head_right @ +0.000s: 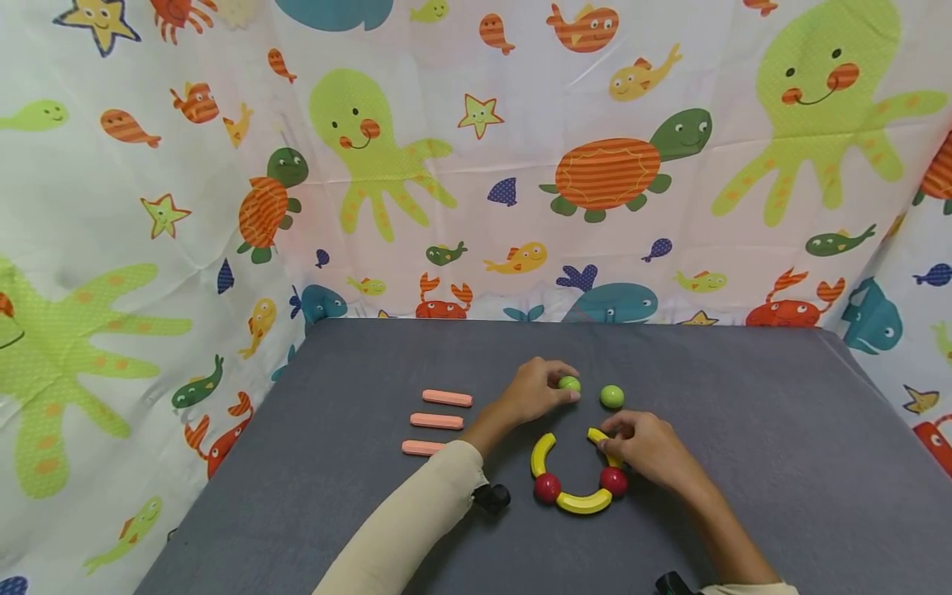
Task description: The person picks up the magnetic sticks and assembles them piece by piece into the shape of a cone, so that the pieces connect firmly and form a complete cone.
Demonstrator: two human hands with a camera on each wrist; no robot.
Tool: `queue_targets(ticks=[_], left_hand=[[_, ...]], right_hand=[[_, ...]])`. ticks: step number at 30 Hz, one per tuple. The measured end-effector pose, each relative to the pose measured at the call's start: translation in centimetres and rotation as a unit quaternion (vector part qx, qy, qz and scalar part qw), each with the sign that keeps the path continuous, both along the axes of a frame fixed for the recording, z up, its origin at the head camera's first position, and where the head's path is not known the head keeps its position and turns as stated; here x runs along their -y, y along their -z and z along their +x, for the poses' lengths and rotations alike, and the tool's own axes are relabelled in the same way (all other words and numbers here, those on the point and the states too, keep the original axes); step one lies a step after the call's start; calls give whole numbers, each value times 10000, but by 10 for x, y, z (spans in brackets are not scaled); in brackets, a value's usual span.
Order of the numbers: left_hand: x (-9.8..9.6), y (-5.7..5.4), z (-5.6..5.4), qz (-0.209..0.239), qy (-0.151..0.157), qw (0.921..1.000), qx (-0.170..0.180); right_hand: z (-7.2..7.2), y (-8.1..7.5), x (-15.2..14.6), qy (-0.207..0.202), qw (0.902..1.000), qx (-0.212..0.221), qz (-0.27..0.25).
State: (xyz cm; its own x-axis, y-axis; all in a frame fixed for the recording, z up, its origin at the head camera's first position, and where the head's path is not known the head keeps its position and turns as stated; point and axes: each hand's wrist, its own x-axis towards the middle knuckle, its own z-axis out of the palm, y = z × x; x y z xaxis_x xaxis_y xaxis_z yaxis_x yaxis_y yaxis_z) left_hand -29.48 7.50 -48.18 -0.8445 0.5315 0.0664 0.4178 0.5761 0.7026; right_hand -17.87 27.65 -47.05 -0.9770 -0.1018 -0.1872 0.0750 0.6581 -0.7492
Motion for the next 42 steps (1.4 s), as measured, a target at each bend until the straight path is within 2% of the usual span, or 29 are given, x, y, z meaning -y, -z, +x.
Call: queue_targets(ticks=[6, 9, 15, 23, 34, 38, 42], left_hand=[[12, -1, 9, 398, -164, 9982, 412], [19, -1, 14, 583, -72, 9974, 426], [31, -4, 25, 672, 193, 9968, 385], [43, -6, 42, 996, 238, 9929, 607], [51, 1, 57, 1115, -26, 9921, 567], [49, 2, 61, 1125, -2, 9917, 622], [44, 4, 63, 900, 56, 9949, 460]], right_hand=[[-1, 2, -1, 13, 9999, 30, 126], [-1, 2, -1, 15, 9998, 49, 175], [0, 3, -2, 54, 9997, 18, 237], [0, 3, -2, 78, 9999, 63, 127], [-2, 3, -2, 166, 9998, 79, -59], [-3, 2, -1, 103, 9998, 58, -178], [-3, 2, 0, 27, 9996, -25, -271]])
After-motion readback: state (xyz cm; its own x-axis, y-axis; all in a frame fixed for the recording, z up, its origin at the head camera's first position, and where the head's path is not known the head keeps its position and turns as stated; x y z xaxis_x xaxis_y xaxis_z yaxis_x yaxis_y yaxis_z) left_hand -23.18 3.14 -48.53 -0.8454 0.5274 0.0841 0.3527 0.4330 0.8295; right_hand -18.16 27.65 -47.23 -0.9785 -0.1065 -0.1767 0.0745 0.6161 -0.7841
